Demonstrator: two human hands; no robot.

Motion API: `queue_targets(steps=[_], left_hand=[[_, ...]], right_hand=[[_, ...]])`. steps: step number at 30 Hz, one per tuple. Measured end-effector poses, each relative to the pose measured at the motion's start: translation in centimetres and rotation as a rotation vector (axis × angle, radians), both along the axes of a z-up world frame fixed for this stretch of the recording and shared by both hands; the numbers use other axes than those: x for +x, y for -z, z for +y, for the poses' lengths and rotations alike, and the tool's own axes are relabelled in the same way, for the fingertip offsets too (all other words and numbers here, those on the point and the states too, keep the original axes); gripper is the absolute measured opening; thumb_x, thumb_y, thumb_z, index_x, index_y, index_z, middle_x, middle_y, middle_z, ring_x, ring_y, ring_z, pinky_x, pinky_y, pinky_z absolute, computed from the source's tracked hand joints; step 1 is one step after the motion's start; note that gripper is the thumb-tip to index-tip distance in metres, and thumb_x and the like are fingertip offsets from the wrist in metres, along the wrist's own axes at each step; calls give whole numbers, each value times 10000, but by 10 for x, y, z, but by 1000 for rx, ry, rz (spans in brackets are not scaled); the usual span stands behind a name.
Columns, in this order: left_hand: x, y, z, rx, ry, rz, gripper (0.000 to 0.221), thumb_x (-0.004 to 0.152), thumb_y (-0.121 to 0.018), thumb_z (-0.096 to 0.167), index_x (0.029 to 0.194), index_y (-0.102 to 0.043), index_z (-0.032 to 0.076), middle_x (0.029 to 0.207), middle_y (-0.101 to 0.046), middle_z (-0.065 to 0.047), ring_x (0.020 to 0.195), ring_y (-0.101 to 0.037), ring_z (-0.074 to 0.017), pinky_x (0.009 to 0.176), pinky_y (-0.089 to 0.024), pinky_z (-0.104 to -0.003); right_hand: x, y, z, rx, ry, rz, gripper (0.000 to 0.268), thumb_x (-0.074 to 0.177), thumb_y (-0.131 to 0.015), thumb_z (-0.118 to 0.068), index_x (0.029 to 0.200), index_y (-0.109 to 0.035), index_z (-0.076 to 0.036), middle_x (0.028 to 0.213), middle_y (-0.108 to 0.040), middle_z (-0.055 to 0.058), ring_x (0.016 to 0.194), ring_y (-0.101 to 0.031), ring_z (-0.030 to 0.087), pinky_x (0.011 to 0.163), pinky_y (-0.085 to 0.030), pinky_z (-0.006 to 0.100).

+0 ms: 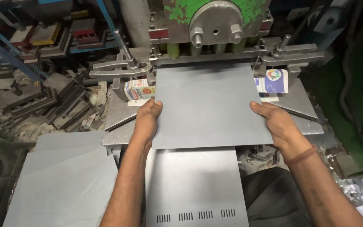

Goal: Operating a machine to punch ventilation slots into sheet metal panels.

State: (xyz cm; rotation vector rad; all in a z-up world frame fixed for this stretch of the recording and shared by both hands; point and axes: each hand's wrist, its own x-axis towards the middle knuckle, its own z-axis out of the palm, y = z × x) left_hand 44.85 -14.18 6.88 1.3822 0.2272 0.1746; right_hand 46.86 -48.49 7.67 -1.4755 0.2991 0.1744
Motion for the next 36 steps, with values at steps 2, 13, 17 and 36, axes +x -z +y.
queue_targets(steps=[2,13,17,36], left_hand=[[4,-4,-3,-11,23,13,189,1005,-579,141,1122,-706,66,830,-702,-72,759,-681,-160,784,-559,-311],[14,9,-3,134,68,-15,358,1017,-556,125,1353,-632,25,1081,-715,-141,973,-655,-187,959,-540,-419],[13,5,-8,49,50,3,336,1025,-534,113,1333,-643,36,931,-697,-110,846,-677,-178,848,-576,-361],[13,9,-7,54,25,13,246,1009,-572,126,1216,-690,66,817,-667,-57,714,-647,-141,697,-594,-322]], right_hand=[[2,2,-4,23,0,8,219,966,-700,-198,1076,-718,-9,831,-704,133,687,-715,217,673,-601,399],[13,9,-13,127,-19,-25,196,936,-694,-153,1077,-719,-18,826,-709,136,681,-735,238,667,-618,405],[15,3,-10,139,-12,-36,174,933,-688,-128,1061,-718,-14,817,-709,153,677,-737,251,660,-621,421],[11,1,-3,96,-11,-18,212,926,-711,-160,1070,-719,-6,798,-710,149,662,-741,246,623,-609,387]])
